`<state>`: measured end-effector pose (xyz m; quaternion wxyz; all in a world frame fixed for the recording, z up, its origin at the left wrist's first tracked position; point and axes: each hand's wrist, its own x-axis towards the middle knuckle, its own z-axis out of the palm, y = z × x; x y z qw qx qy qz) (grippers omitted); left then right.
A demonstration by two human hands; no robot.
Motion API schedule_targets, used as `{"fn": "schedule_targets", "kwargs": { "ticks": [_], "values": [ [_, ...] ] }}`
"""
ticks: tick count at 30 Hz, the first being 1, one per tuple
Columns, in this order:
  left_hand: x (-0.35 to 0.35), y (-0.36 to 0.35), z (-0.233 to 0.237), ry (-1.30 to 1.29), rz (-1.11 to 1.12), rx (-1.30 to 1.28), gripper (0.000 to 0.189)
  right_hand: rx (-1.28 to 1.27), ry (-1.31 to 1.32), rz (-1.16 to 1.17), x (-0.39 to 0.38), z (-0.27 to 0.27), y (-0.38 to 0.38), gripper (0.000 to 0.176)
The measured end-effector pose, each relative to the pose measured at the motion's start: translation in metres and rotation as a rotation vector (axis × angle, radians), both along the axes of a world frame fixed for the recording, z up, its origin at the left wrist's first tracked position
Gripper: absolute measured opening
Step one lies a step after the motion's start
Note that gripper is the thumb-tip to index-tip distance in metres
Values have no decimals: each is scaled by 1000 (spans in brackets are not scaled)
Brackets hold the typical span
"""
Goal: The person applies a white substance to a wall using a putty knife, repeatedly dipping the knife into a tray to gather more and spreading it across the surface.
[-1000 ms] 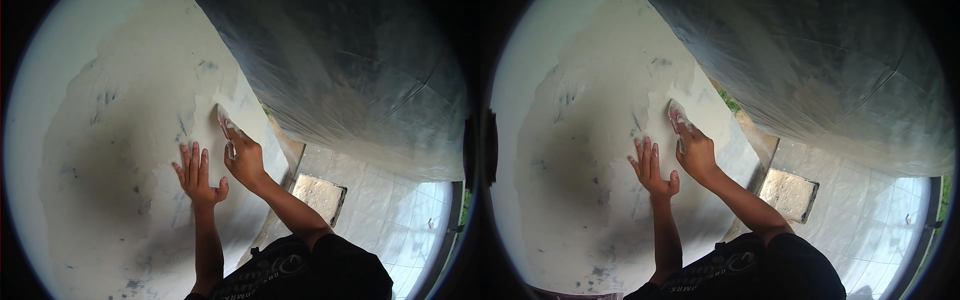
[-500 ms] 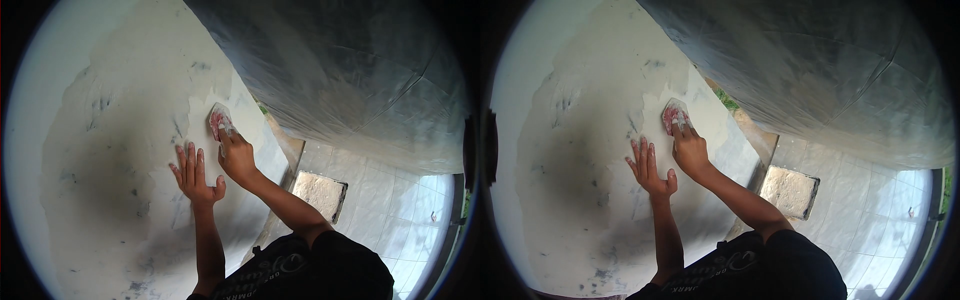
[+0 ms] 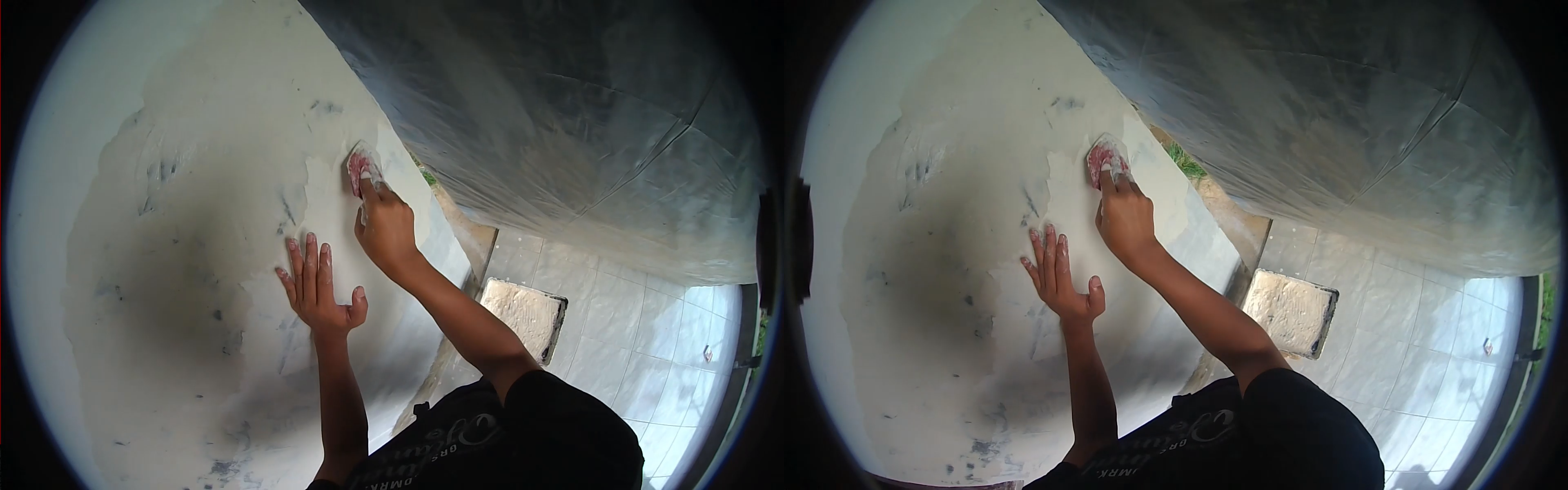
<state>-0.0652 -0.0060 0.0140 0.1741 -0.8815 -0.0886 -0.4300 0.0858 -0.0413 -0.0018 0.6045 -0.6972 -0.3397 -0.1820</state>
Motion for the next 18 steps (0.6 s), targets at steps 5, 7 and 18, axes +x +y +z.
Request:
{"fn": "schedule_targets", "kwargs": {
  "ticks": [5, 7, 18],
  "values": [
    [1, 1, 1, -11, -19, 33, 60, 261, 63, 39, 6, 9, -30, 42],
    [0, 1, 1, -12, -14, 30, 60, 220, 108, -11, 36, 27, -19, 42],
    [3, 1, 3, -9, -17, 40, 60, 89, 7, 70, -23, -19, -18, 49]
  ]
}}
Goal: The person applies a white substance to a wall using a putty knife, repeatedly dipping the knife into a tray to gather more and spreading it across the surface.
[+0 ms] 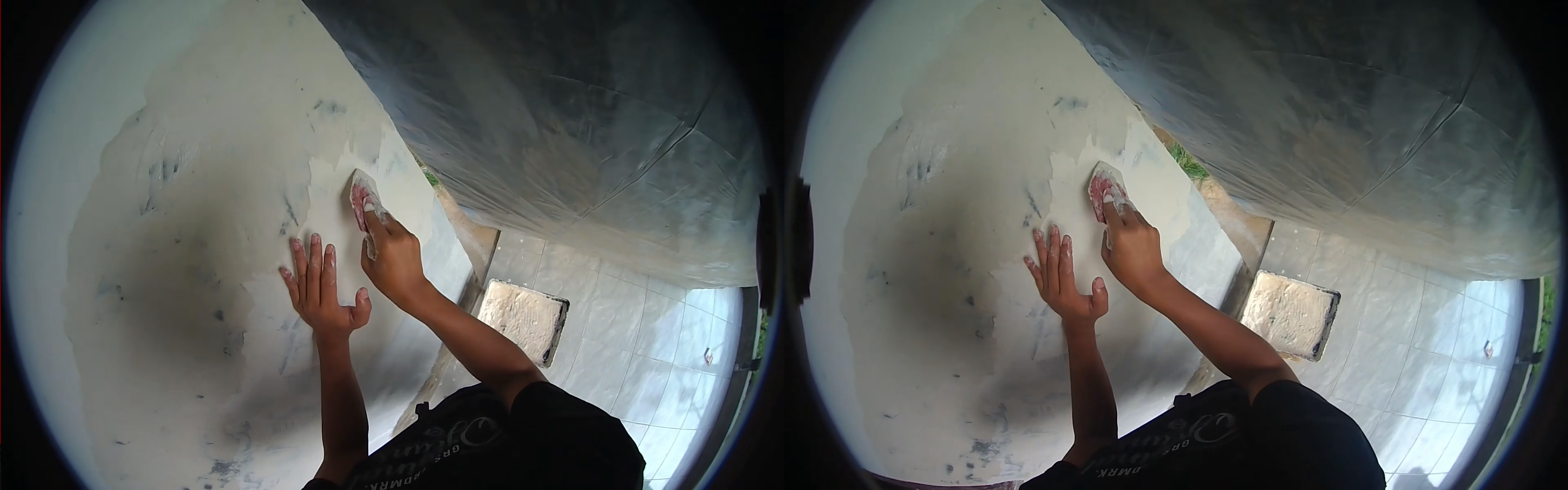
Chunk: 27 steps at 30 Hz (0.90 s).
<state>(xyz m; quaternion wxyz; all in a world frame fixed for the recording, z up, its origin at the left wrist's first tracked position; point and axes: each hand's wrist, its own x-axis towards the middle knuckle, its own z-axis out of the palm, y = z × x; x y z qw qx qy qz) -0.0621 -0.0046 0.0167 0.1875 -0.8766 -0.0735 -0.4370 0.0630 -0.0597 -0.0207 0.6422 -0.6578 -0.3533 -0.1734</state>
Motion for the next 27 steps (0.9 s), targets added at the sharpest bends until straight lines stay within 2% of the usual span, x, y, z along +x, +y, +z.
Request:
{"fn": "schedule_targets", "kwargs": {
  "ticks": [1, 4, 8, 11, 14, 16, 18, 20, 21, 24, 27],
  "values": [
    [-1, 0, -1, 1, 1, -1, 60, 13, 52, 75, 1, -1, -9, 50],
    [-2, -1, -2, 3, 14, -9, 60, 120, 61, -46, 44, 24, -6, 47],
    [-2, 0, -3, 1, 19, -12, 59, 89, -4, -170, 94, 62, 28, 42],
    [-2, -2, -1, 9, 27, -25, 59, -8, -72, -181, 73, 56, 46, 42],
    [-1, -1, -2, -6, 9, -13, 59, -16, -79, -44, 19, 33, 16, 44],
    [0, -1, -1, -6, -2, -1, 59, 77, -79, 26, -6, 20, -4, 47],
    [-2, 0, -2, -9, -3, -7, 59, 115, -38, 18, 1, 20, -12, 47],
    [-3, -1, -2, -2, 10, -11, 59, 272, 48, 15, 26, 40, -13, 43],
    [-3, -1, -2, -1, 14, -11, 59, 258, 153, 54, 38, 53, -14, 41],
    [-3, -1, -2, -15, 9, -6, 58, 194, 70, -97, 70, 77, 13, 40],
    [-5, 2, -4, 4, -4, -19, 61, 26, -82, -132, 50, 76, 38, 43]
  ]
}}
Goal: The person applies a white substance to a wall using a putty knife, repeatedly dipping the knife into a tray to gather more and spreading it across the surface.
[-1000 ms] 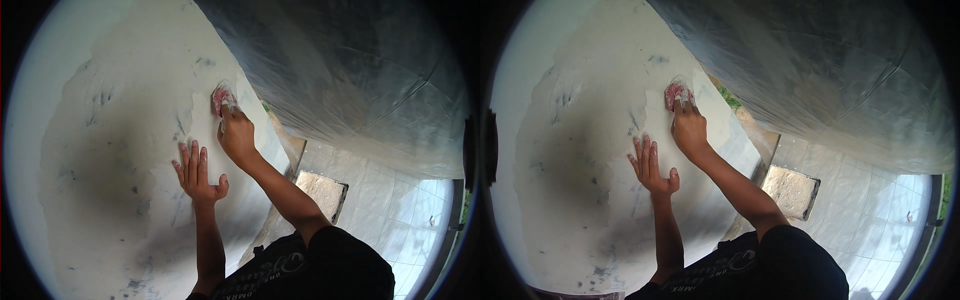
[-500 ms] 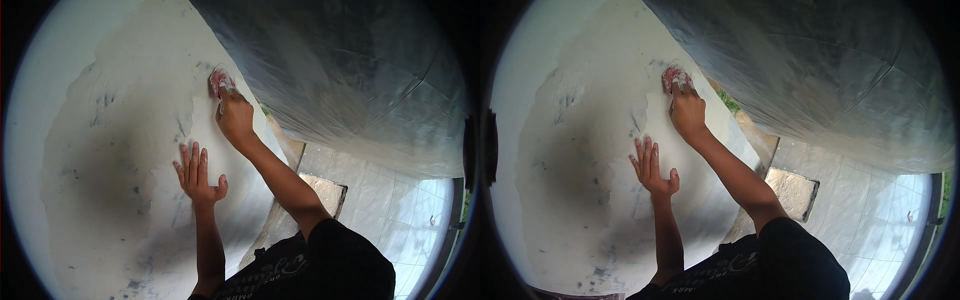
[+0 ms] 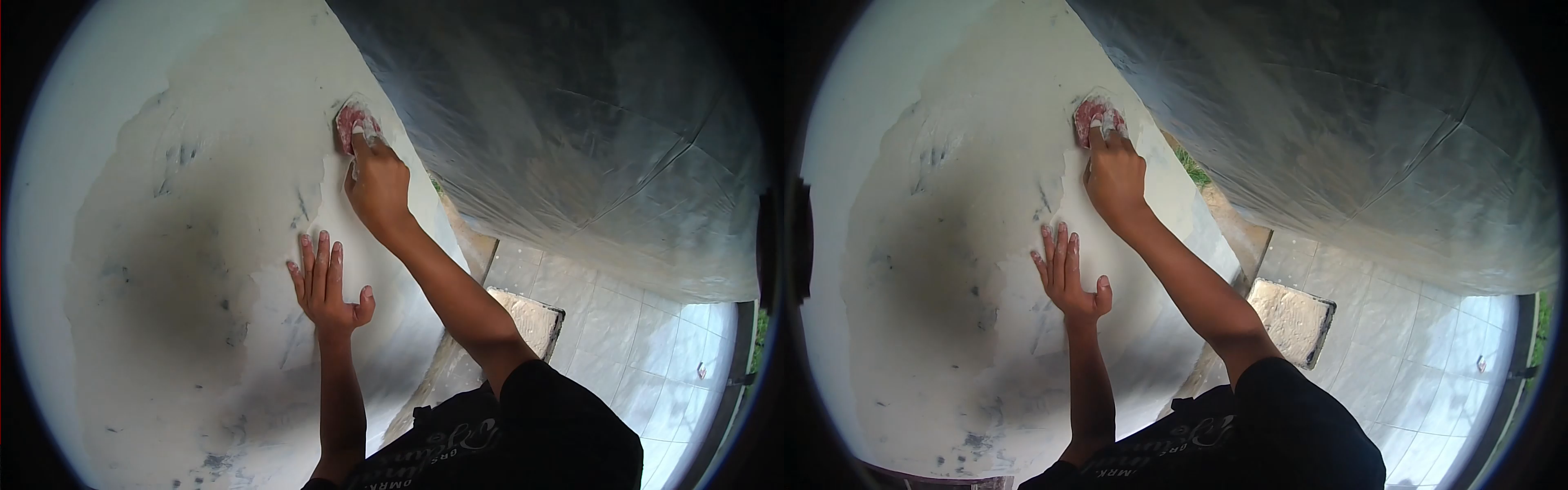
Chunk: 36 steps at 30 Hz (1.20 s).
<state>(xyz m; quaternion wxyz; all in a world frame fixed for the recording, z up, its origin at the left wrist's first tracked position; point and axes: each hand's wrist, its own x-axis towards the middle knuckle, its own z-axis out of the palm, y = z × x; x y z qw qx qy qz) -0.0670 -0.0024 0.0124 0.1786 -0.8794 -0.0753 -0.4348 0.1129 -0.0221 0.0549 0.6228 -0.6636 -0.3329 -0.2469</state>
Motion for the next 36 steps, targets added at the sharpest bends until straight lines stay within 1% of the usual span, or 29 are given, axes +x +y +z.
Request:
{"fn": "schedule_targets", "kwargs": {
  "ticks": [1, 4, 6, 7, 9, 11, 12, 13, 15, 16, 17, 19, 20, 21, 23, 24, 25, 26, 27, 29, 30, 32, 33, 35, 36],
  "values": [
    [0, 1, 0, -1, 3, -2, 61, 8, -36, 31, -14, -9, 1, 47],
    [0, -1, -1, -13, -19, -6, 63, 11, -33, 96, -44, -25, -35, 44],
    [2, -2, 0, -37, -10, -2, 59, 356, 152, 345, -44, -32, -57, 38],
    [1, -1, -1, -35, -7, -6, 59, 389, 410, 485, -42, -26, -70, 36],
    [-1, 1, -2, -4, -15, -2, 64, 412, 616, 609, -28, -16, -85, 29],
    [-1, 0, -1, -7, -18, -2, 64, 379, 769, 644, -16, -7, -94, 17],
    [-1, 0, -1, -6, -18, -3, 63, 457, 706, 611, -11, -11, -89, 16],
    [0, 1, -1, -11, -16, -1, 63, 456, 701, 614, -8, -13, -86, 16],
    [-1, 1, -1, -9, -22, -2, 62, 550, 622, 575, -2, -16, -82, 17],
    [-2, 0, -1, -11, -18, -2, 62, 484, 664, 555, -2, -11, -87, 19],
    [-1, 0, 0, -7, -20, -7, 62, 483, 663, 558, 0, -13, -80, 19],
    [-1, -1, 1, -4, -21, -11, 61, 465, 249, 222, 7, -11, -62, 29],
    [-1, -2, 1, -8, -22, -17, 61, 412, 259, 176, 6, -7, -57, 36],
    [-1, -2, 1, -12, -25, -22, 60, 412, 258, 176, 6, 0, -49, 36],
    [0, -2, 2, -5, -21, -21, 59, 252, 85, -11, 7, 15, -31, 33],
    [-1, -2, 1, 5, -15, -21, 59, 176, 26, -31, 7, 21, -21, 37],
    [-1, -3, 2, 7, -15, -22, 59, 100, -33, -51, 4, 26, -12, 41],
    [-1, -3, 3, 6, -16, -28, 57, -51, -6, -2, -3, 30, -4, 46],
    [-2, -3, 2, 5, -16, -36, 55, -74, -22, -18, -10, 31, 2, 48],
    [-4, -2, 1, 4, -33, -39, 53, -83, -98, -16, -15, 25, 6, 42],
    [-4, -1, 1, -2, -50, -44, 51, -84, -102, -15, -16, 20, 5, 42],
    [-4, -1, 0, -9, -57, -46, 48, -180, -61, 70, -25, 6, -4, 45],
    [-4, -1, 0, -15, -68, -44, 45, -185, -61, 69, -31, -3, -6, 45],
    [-7, 0, -3, -25, -90, -50, 43, -134, -72, 94, -47, -23, -13, 50],
    [-7, 2, -4, -38, -110, -49, 41, -137, -70, 135, -56, -32, -21, 51]
  ]
}}
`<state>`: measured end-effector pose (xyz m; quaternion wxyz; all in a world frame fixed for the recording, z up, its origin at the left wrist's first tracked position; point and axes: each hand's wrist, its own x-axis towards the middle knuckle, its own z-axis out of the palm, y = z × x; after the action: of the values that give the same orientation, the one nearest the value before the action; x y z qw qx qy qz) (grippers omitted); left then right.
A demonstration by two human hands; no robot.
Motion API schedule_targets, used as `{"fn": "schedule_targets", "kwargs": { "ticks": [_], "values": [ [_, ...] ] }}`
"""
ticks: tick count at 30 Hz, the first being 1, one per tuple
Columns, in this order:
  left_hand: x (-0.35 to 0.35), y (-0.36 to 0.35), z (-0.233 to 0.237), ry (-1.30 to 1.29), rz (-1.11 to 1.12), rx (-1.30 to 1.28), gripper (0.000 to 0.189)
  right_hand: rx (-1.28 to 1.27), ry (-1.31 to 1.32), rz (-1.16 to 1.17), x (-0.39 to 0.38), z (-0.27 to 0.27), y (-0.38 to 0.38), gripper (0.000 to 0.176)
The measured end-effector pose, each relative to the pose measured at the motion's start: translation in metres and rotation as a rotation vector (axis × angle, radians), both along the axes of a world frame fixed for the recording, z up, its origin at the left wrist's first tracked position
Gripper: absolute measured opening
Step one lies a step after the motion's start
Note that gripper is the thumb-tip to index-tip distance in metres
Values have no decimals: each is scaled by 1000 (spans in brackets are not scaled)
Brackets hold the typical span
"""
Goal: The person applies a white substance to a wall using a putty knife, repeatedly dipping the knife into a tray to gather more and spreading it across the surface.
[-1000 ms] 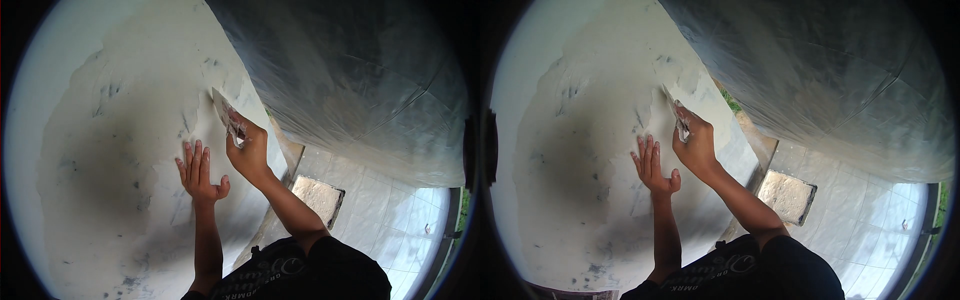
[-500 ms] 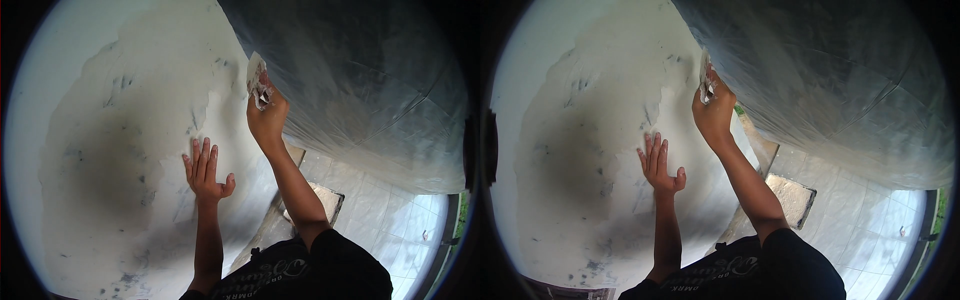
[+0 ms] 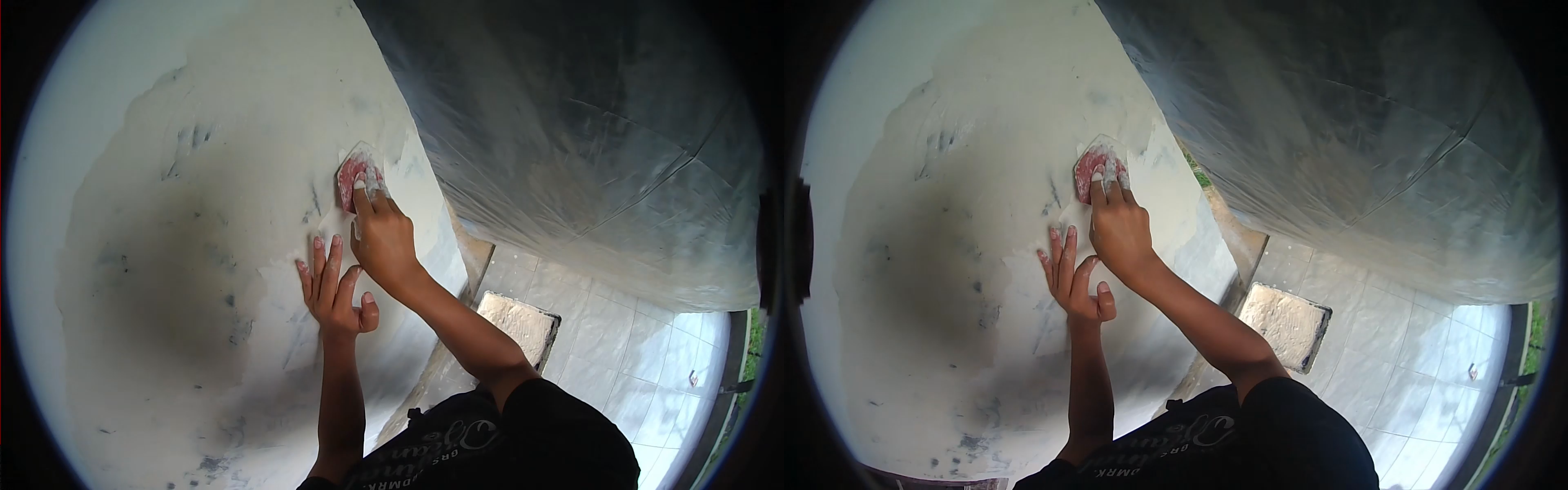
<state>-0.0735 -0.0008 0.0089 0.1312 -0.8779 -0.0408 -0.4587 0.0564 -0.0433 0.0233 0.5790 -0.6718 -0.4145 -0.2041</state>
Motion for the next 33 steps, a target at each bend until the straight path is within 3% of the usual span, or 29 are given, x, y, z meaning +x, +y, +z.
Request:
{"fn": "schedule_targets", "kwargs": {
  "ticks": [4, 7, 11, 14, 16, 17, 24, 26, 29, 33],
  "values": [
    [-2, 3, -5, -56, -44, 3, 38, -58, 88, 190, -17, -32, -50, 51],
    [0, 4, -4, -102, -97, 2, 39, 154, 318, 260, -3, -43, -71, 49],
    [1, 4, -3, -78, -74, 16, 44, 246, 332, 74, 42, -9, -53, 49],
    [2, 2, -1, -62, -60, 21, 46, 178, 274, -85, 71, 15, -15, 46],
    [1, 3, -1, -56, -56, 32, 47, 164, 87, -204, 76, 18, 13, 42],
    [2, 3, -2, -56, -49, 35, 49, 9, 101, -159, 69, 18, 22, 44],
    [-1, 13, -11, -137, -153, -10, 64, 14, 38, 8, -28, -45, -20, 56],
    [1, 14, -10, -137, -159, -9, 64, 64, 215, 148, -24, -41, -45, 57],
    [0, 11, -10, -129, -145, -20, 64, 281, 218, -26, 26, -11, -35, 50],
    [2, 10, -7, -108, -124, -5, 63, 193, 174, -163, 65, 18, -10, 44]
  ]
}}
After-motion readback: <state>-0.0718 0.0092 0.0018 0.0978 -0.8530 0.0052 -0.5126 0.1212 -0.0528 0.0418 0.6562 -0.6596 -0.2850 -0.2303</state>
